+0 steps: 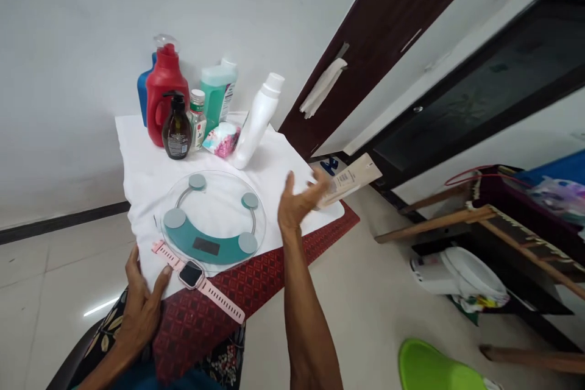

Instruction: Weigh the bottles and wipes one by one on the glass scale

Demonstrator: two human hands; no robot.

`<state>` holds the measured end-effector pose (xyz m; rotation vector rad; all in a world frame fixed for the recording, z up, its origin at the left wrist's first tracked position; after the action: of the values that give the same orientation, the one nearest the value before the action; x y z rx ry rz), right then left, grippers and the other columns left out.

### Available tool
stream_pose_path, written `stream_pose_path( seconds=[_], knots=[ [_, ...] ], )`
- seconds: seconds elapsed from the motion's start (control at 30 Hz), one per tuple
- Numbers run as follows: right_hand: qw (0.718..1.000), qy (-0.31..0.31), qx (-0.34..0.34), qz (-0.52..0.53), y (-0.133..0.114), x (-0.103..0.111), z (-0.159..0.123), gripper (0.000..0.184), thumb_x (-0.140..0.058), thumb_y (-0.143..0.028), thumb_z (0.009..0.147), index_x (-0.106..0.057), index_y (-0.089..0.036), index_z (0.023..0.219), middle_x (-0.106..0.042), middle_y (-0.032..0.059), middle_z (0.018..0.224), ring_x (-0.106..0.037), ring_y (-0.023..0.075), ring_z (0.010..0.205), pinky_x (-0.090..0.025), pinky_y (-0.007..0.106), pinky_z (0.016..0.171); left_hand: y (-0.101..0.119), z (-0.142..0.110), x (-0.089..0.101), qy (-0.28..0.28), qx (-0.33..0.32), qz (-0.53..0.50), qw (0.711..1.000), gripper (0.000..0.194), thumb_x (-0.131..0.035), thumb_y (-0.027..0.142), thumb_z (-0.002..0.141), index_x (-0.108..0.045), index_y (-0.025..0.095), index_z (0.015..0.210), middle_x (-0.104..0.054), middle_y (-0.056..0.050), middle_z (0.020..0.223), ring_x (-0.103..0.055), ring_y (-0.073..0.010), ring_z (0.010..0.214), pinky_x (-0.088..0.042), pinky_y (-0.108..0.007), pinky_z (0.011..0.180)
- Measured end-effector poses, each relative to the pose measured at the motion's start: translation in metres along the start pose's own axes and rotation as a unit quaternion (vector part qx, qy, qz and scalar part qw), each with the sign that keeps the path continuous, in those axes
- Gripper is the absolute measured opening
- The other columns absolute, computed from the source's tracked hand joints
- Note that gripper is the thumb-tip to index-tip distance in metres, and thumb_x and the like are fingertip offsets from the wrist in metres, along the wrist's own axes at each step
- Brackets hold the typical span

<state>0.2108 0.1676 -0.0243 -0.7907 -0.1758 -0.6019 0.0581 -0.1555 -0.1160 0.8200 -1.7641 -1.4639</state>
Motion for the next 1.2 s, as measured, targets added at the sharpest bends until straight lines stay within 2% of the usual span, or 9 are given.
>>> stream_pose_path(
  seconds=[0.1,0.2,0.37,0.5,0.67,0.77,0.87,1.0,1.2],
  knots=[
    [0.971,-0.174,0.009,0.164,-0.075,-0.07,-0.005,0.043,-0.067,-0.061,0.095,-0.059,-0.025,0.117,-0.069,0.0113,0.126,-0.067,0.029,0.119,-0.059,0.05,0.101,-0.003,0.0,-0.001,-0.012,0.002,-0.021,1.0,0.098,-0.065,0.061,0.099,-0.019,0.018,0.173,-0.031,-0.022,0.176,-0.032,-0.0373,0.165,-0.025,-0.058,0.137],
    [0.932,-0.296,-0.02,0.207,-0.139,-0.143,-0.014,0.072,-0.082,-0.066,0.081,-0.057,-0.022,0.132,-0.067,0.0151,0.139,-0.063,0.0318,0.133,-0.053,0.052,0.113,-0.006,0.001,-0.001,-0.014,0.013,-0.043,0.999,0.097,-0.066,0.06,0.099,-0.019,0.018,0.173,-0.031,-0.023,0.176,-0.034,-0.0373,0.164,-0.027,-0.058,0.136],
    [0.942,-0.285,-0.072,0.16,-0.194,-0.225,-0.024,0.111,-0.096,-0.056,0.069,-0.041,-0.017,0.158,-0.047,0.0228,0.165,-0.039,0.0417,0.158,-0.036,0.058,0.131,-0.014,0.0,-0.006,-0.012,0.006,-0.062,0.998,0.092,-0.061,0.057,0.103,-0.018,0.018,0.173,-0.033,-0.023,0.175,-0.037,-0.0359,0.163,-0.03,-0.058,0.135],
    [0.952,-0.259,-0.092,0.136,-0.201,-0.248,-0.022,0.1,-0.096,-0.048,0.071,-0.045,-0.019,0.152,-0.049,0.0241,0.161,-0.036,0.0452,0.158,-0.031,0.066,0.132,-0.028,-0.002,-0.009,0.017,-0.036,-0.023,0.999,0.082,-0.058,0.048,0.107,-0.022,0.019,0.174,-0.036,-0.023,0.172,-0.038,-0.0368,0.162,-0.035,-0.06,0.133],
    [0.954,-0.254,-0.076,0.139,-0.199,-0.248,-0.023,0.072,-0.093,-0.044,0.071,-0.058,-0.027,0.132,-0.064,0.0165,0.144,-0.049,0.0443,0.149,-0.04,0.067,0.126,-0.033,-0.002,-0.007,0.07,-0.166,0.13,0.975,0.094,-0.065,0.036,0.103,-0.01,0.021,0.178,-0.027,-0.026,0.174,-0.03,-0.0442,0.164,-0.035,-0.072,0.128],
    [0.953,-0.255,-0.078,0.144,-0.202,-0.24,-0.025,0.066,-0.091,-0.041,0.073,-0.059,-0.026,0.129,-0.07,0.016,0.135,-0.058,0.0433,0.14,-0.044,0.065,0.122,-0.014,-0.005,-0.004,0.098,-0.311,0.225,0.918,0.103,-0.07,0.026,0.099,-0.006,0.021,0.179,-0.022,-0.026,0.177,-0.022,-0.0444,0.166,-0.031,-0.07,0.131],
    [0.95,-0.259,-0.079,0.157,-0.201,-0.225,-0.025,0.06,-0.09,-0.043,0.076,-0.059,-0.023,0.123,-0.075,0.0152,0.125,-0.067,0.0392,0.127,-0.049,0.06,0.116,0.012,-0.013,-0.004,0.095,-0.408,0.258,0.871,0.097,-0.072,0.019,0.097,-0.018,0.021,0.177,-0.02,-0.023,0.178,-0.018,-0.0414,0.169,-0.027,-0.063,0.134],
    [0.947,-0.249,-0.067,0.189,-0.187,-0.181,-0.023,0.053,-0.086,-0.049,0.081,-0.059,-0.02,0.117,-0.077,0.0128,0.117,-0.072,0.0294,0.11,-0.056,0.05,0.107,0.031,-0.017,-0.004,0.068,-0.415,0.202,0.885,0.088,-0.069,0.02,0.099,-0.024,0.021,0.175,-0.032,-0.024,0.172,-0.029,-0.0391,0.165,-0.038,-0.06,0.13],
    [0.937,-0.253,-0.005,0.242,-0.16,-0.075,-0.014,0.051,-0.089,-0.055,0.077,-0.062,-0.026,0.109,-0.078,0.0033,0.106,-0.072,0.0254,0.101,-0.061,0.046,0.095,0.022,-0.002,-0.009,-0.008,-0.356,0.209,0.911,0.091,-0.068,0.034,0.102,-0.016,0.019,0.176,-0.036,-0.027,0.171,-0.034,-0.0405,0.163,-0.043,-0.063,0.125]
  ],
)
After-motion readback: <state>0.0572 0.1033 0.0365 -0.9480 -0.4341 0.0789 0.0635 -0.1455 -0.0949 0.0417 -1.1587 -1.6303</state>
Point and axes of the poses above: each hand's wrist, its own z-axis towards the middle knuckle, its own x-axis out of the back of the hand, y = z × x, the point moved 1 cm from there along z, towards the middle knuckle
